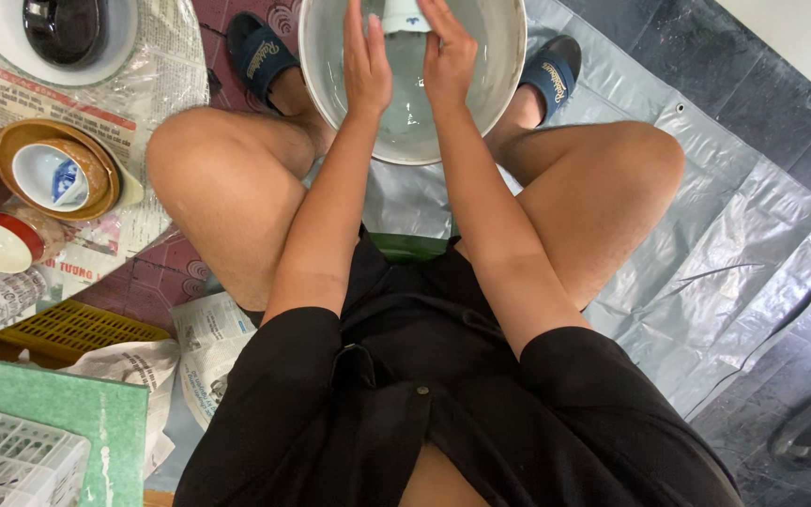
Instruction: The person sits cross-legged and washes various ceramic dishes, including plates, bowls, and cups, in a white bucket filled with water. They scrub each item by hand and place the cleaned items onto a nearby surface covered with newspaper.
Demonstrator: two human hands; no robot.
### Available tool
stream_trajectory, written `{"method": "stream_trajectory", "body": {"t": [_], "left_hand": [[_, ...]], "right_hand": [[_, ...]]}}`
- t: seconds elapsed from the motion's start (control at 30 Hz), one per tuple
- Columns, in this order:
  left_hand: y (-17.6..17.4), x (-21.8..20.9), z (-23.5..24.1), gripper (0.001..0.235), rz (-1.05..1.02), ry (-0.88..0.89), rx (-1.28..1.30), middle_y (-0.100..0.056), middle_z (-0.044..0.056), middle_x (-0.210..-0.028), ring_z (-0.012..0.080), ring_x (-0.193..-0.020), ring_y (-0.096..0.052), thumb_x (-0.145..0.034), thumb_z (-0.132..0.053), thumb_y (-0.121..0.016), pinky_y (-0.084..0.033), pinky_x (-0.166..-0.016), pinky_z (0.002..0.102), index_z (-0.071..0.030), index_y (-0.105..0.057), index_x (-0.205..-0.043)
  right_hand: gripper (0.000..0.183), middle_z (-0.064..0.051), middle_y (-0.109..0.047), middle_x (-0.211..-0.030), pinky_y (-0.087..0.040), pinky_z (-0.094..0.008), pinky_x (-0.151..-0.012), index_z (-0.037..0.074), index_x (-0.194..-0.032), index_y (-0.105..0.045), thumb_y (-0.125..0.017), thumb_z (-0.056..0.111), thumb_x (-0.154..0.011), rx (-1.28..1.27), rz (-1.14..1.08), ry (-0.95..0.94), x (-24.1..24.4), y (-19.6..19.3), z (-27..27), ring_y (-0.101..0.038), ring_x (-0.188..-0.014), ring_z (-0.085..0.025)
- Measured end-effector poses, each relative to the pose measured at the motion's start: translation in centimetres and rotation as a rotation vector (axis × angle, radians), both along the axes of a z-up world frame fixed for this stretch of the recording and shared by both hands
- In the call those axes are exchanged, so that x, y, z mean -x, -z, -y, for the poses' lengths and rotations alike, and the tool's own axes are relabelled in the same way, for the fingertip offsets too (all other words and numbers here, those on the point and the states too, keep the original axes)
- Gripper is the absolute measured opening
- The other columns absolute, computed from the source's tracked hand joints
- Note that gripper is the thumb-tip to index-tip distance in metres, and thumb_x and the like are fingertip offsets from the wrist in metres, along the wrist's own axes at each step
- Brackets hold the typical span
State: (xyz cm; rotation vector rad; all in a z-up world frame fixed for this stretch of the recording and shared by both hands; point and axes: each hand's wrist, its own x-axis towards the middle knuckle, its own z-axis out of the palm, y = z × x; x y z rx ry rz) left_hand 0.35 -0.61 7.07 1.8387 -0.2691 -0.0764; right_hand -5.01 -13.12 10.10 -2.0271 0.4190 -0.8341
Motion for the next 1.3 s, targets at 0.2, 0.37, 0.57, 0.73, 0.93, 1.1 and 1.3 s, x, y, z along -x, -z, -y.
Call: {"method": "stream_trajectory", "body": {"t": [0.2, 0.37, 0.57, 0.73, 0.93, 1.1, 1.3], "left_hand": [[1.0, 0.2, 0.0, 0.056, -0.009, -0.001, 0.014, -0.045, 0.022, -0.16, 0.0364, -0.151, -0.043, -0.116, -0.036, -0.038, -0.034, -0.126, 0.04, 0.002, -0.036, -0.158], [0.9, 0.8, -0.3, 0.058, -0.047, 0.002, 0.029, -0.043, 0.023, -0.162, 0.036, -0.153, -0.041, -0.116, -0.038, -0.037, -0.034, -0.127, 0.04, 0.001, -0.035, -0.158], [0.7, 0.1, 0.2, 0.06, -0.068, 0.0, 0.025, -0.044, 0.023, -0.161, 0.036, -0.152, -0.042, -0.115, -0.04, -0.037, -0.034, -0.126, 0.039, 0.001, -0.035, -0.159], [1.0, -0.1, 0.0, 0.056, -0.047, -0.012, -0.003, -0.053, 0.02, -0.157, 0.0354, -0.149, -0.048, -0.116, -0.04, -0.036, -0.037, -0.126, 0.038, -0.001, -0.043, -0.155], [4.4, -0.4, 0.2, 0.046, -0.124, -0.092, -0.03, -0.052, 0.019, -0.155, 0.0359, -0.147, -0.046, -0.115, -0.03, -0.036, -0.036, -0.123, 0.04, -0.005, -0.048, -0.151], [6.4, 0.4, 0.4, 0.053, -0.123, -0.097, -0.37, -0.047, 0.021, -0.154, 0.0371, -0.144, -0.043, -0.091, -0.01, -0.055, -0.037, -0.118, 0.044, -0.007, -0.05, -0.144], [4.3, 1.3, 1.8, 0.055, -0.108, -0.042, -0.402, -0.047, 0.021, -0.153, 0.0391, -0.141, -0.045, -0.087, -0.014, -0.06, -0.044, -0.111, 0.046, -0.009, -0.048, -0.141]], "right_hand": [[0.035, -0.016, -0.076, -0.113, -0.055, -0.038, -0.076, 0.008, -0.117, -0.074, -0.063, -0.01, -0.089, -0.156, -0.179, 0.108, -0.4, -0.6, 0.3, -0.069, -0.082, -0.036], [0.039, -0.017, -0.072, -0.11, -0.056, -0.039, -0.083, 0.007, -0.117, -0.073, -0.063, -0.013, -0.085, 0.073, 0.018, 0.033, -0.1, -0.1, 0.7, -0.068, -0.096, -0.038], [0.035, -0.017, -0.073, -0.104, -0.054, -0.035, -0.079, 0.005, -0.114, -0.072, -0.062, -0.012, -0.085, 0.069, 0.106, 0.019, -0.2, 0.2, 1.0, -0.069, -0.088, -0.032], [0.006, -0.016, -0.057, -0.075, -0.041, -0.033, -0.063, -0.004, -0.103, -0.071, -0.072, 0.002, -0.104, -0.401, -0.144, 0.215, -0.8, 3.9, 1.3, -0.046, -0.068, -0.016], [0.02, 0.003, -0.07, -0.077, -0.065, -0.028, -0.046, 0.001, -0.107, -0.063, -0.068, 0.012, -0.091, -0.602, -0.023, 0.121, -1.7, 2.1, 2.2, -0.07, -0.064, -0.006], [0.017, -0.004, -0.07, -0.075, -0.063, -0.032, -0.052, -0.005, -0.095, -0.063, -0.073, 0.009, -0.098, -0.553, -0.039, 0.02, -4.7, -2.9, 1.1, -0.067, -0.064, -0.012], [0.017, -0.006, -0.075, -0.073, -0.061, -0.031, -0.057, -0.003, -0.089, -0.069, -0.073, 0.013, -0.095, -0.202, -0.218, -0.327, -10.8, -5.8, -3.3, -0.073, -0.063, -0.014]]}}
